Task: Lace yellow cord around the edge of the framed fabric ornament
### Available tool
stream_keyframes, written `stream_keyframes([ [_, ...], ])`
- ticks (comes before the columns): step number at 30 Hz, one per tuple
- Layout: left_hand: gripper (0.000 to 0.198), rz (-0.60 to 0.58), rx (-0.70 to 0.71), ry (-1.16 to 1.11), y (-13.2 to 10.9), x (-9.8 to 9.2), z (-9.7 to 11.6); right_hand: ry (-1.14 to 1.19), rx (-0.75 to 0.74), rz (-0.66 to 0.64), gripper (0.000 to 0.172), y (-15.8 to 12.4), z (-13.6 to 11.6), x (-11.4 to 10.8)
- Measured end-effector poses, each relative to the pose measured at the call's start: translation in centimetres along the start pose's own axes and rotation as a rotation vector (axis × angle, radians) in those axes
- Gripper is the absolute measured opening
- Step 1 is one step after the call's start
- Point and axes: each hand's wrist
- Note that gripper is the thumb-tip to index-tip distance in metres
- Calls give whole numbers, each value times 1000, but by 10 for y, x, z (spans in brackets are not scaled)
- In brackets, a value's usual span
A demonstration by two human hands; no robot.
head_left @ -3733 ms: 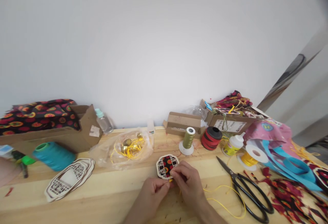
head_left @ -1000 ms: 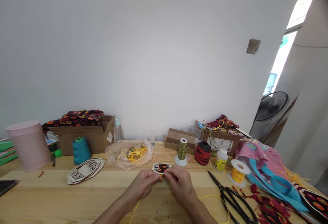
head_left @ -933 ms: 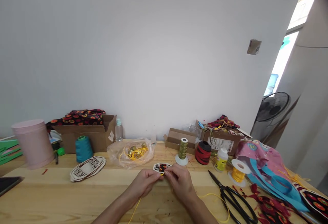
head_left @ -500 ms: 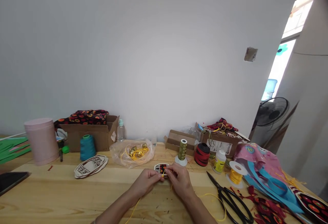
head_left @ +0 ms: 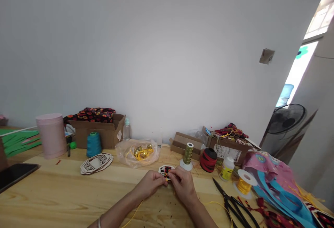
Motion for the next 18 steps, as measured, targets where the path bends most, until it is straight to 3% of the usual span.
stream_keyframes([
  [6,32,-19,-39,-51,-1,0,-7,90,120,-24,26,-2,3,11],
  [11,30,-40,49,-11,-4,6,-3,181,217,-54,28,-5,8,19],
  [18,33,-165,96,-6,-7,7,4,211,271,-58,26,-8,6,26],
])
Point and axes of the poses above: each hand's wrist, its own y-axis towards the middle knuckle, its own x-axis out of the palm, z = x × y, and after that the axes turned 9 degrees about -z, right-handed
